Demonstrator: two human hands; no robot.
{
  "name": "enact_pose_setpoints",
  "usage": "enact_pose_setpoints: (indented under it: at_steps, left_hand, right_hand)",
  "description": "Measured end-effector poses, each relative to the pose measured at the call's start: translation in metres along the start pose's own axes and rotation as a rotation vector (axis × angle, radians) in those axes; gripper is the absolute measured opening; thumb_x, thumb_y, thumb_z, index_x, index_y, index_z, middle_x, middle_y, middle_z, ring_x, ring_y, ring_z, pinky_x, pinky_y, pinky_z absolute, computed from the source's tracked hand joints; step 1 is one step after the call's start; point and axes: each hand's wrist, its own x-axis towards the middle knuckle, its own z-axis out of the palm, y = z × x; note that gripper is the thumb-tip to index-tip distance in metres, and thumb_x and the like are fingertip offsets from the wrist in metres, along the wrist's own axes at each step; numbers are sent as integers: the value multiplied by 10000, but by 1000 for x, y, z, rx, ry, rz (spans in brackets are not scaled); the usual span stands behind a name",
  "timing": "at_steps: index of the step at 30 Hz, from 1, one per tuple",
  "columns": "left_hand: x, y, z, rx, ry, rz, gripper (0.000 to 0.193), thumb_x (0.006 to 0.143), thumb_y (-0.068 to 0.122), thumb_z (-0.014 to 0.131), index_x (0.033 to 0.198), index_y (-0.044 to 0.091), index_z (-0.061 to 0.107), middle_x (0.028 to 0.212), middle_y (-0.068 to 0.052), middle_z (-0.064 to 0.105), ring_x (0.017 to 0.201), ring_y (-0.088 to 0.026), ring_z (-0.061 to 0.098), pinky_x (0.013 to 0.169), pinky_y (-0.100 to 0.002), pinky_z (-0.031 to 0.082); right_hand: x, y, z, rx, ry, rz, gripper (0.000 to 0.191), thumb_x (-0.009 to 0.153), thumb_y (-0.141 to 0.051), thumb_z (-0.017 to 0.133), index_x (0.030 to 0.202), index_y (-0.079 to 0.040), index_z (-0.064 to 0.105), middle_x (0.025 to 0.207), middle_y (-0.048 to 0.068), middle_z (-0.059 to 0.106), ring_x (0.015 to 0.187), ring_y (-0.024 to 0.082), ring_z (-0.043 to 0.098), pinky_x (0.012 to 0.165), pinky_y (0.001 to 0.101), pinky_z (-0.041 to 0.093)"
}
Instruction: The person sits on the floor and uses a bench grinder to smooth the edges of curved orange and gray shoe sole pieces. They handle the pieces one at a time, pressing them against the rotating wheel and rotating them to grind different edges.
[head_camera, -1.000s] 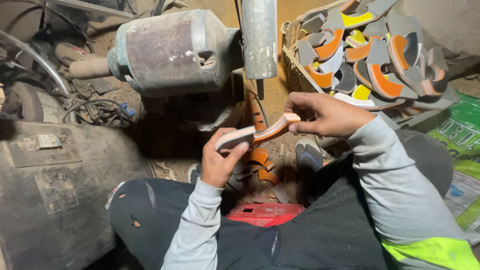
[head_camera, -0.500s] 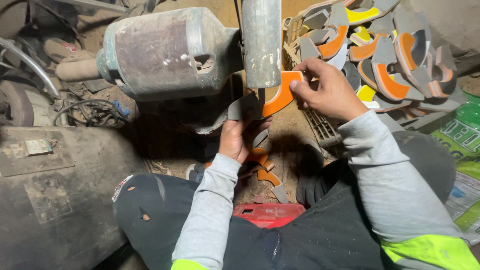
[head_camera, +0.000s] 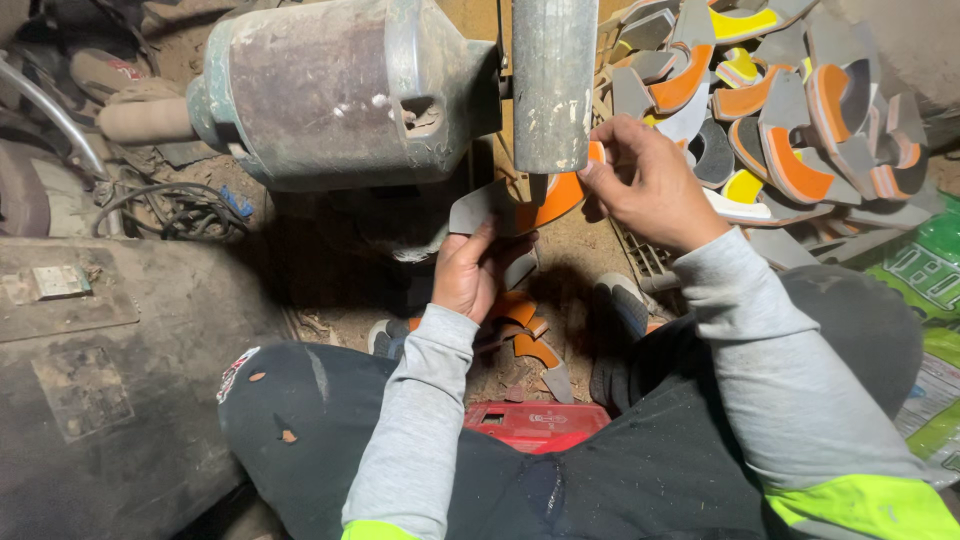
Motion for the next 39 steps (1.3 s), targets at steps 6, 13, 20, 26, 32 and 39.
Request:
enact_pose_setpoints:
  at_steps: [6, 13, 20, 26, 32, 39]
  left_hand:
    - [-6, 13, -18, -10, 43, -1, 205, 1022, 143, 667, 1108, -41, 643, 1118, -154, 718, 1007, -263, 716, 878, -444, 611]
    - [-26, 47, -20, 177, 145, 16, 194, 963, 161, 710, 990, -19, 643, 1018, -157, 728, 886, -253, 714, 734, -415, 611]
    - [-69, 76, 23, 843, -224, 477, 278, 847, -62, 787, 1094, 38, 708, 1108, -44, 635, 1036, -130, 610, 949, -268, 492]
    - [-69, 78, 36, 787, -267, 480, 320, 808, -109, 718, 1082, 49, 674, 1155, -35, 618, 1114, -122, 608, 1021, -267, 482]
    - [-45, 31, 0, 206, 121, -44, 223, 938, 73, 666, 1136, -25, 691, 1027, -116, 722, 908, -211, 703, 824, -406, 574]
    - [-12, -24, -17, -104, 41, -64, 313, 989, 178, 620, 1186, -64, 641, 1129, -193, 722, 1079, -359, 702, 963, -463, 584]
  right_hand:
    - [-13, 2, 20, -25, -4, 37, 233, 1004, -176, 658, 1093, 8, 547, 767, 39, 588, 626, 108, 635, 542, 264, 505]
    - [-27, 9, 25, 31, -219, 203, 219, 920, -121, 693, 1052, -3, 564, 785, 56, 639, 658, 125, 687, 564, 279, 572]
    - [-20, 23, 15, -60, -379, 37, 289, 814, -17, 744, 1050, -9, 578, 939, 60, 677, 860, 115, 666, 744, 286, 576]
    - [-20, 17, 4, -169, -341, -22, 266, 837, -28, 733, 1063, -29, 593, 944, 41, 667, 859, 112, 686, 774, 288, 569]
    - [-20, 4, -13, 152, -297, 361, 232, 954, -213, 671, 1028, -2, 609, 782, 48, 575, 726, 149, 654, 707, 338, 638]
    - [-1, 2, -16, 204, -166, 396, 318, 985, -243, 612, 935, 67, 567, 691, 52, 597, 650, 182, 713, 625, 348, 623]
